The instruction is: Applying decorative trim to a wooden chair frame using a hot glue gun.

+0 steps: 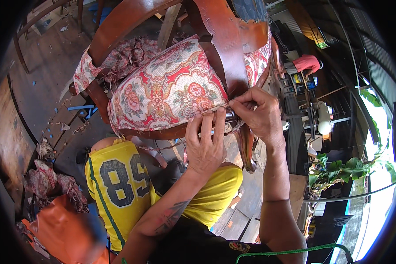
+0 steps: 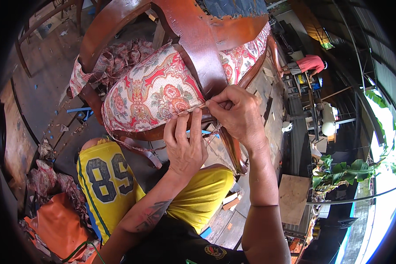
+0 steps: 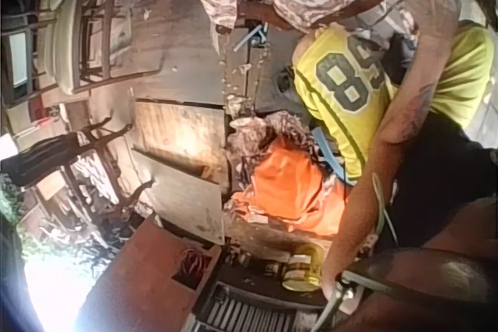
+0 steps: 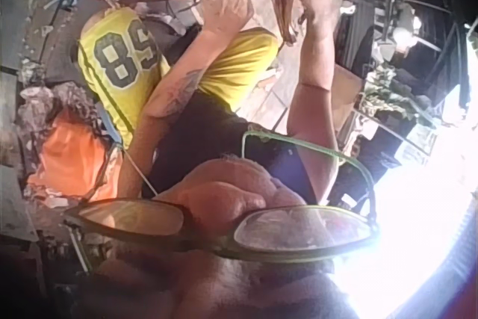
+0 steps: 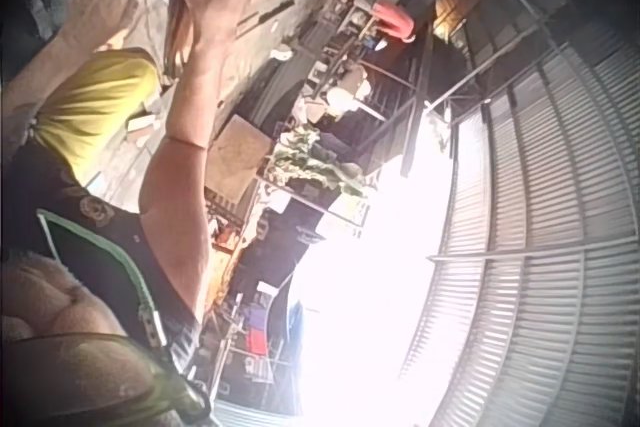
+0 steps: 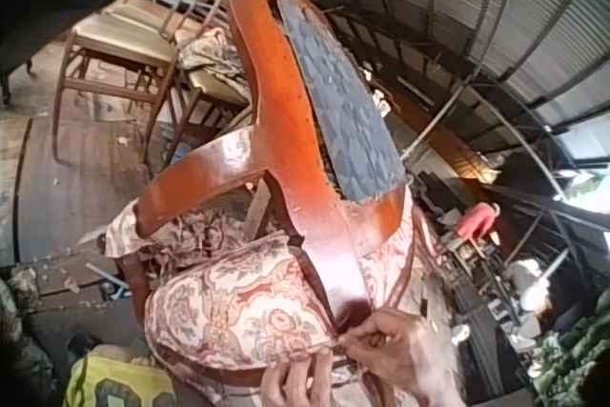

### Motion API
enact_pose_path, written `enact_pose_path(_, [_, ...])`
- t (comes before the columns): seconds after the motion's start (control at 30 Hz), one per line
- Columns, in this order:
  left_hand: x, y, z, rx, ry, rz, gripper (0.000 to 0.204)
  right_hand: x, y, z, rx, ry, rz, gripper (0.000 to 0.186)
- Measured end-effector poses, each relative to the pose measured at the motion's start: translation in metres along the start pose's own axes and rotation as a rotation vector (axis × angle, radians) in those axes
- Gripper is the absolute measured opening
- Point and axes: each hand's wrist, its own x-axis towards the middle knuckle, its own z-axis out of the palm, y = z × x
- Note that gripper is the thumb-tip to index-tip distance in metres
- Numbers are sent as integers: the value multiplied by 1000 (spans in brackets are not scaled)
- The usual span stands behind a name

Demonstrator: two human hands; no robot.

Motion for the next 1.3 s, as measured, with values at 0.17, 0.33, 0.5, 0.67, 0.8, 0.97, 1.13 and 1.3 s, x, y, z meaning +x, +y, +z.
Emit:
enact_pose_path(0.17, [0,1,1,41,1,12,55,-1,0,0,3,10,-4,13])
enact_pose_path(0.33, [1,2,1,29,5,4,57,0,-1,0,-18,16,-19,13])
enact_pose_path(0.5, [2,3,-1,28,2,6,58,0,-2,-1,-6,14,-21,13])
enact_pose_path(0.67, [4,2,-1,0,-4,3,59,0,-3,-2,-13,9,-28,13])
enact_pose_path(0.8, [5,2,-3,-22,3,-1,59,0,-5,-2,-5,8,-15,13])
enact_pose_path(0.97, [4,0,-3,-74,-17,-22,56,0,-4,-3,-1,4,-18,14])
enact_pose_path(1.13, [4,-3,-1,-89,30,-8,49,1,-3,-4,11,-5,-8,14])
enact_pose_path(1.3, [4,-3,-2,-13,15,42,47,-1,-6,-5,12,2,9,12])
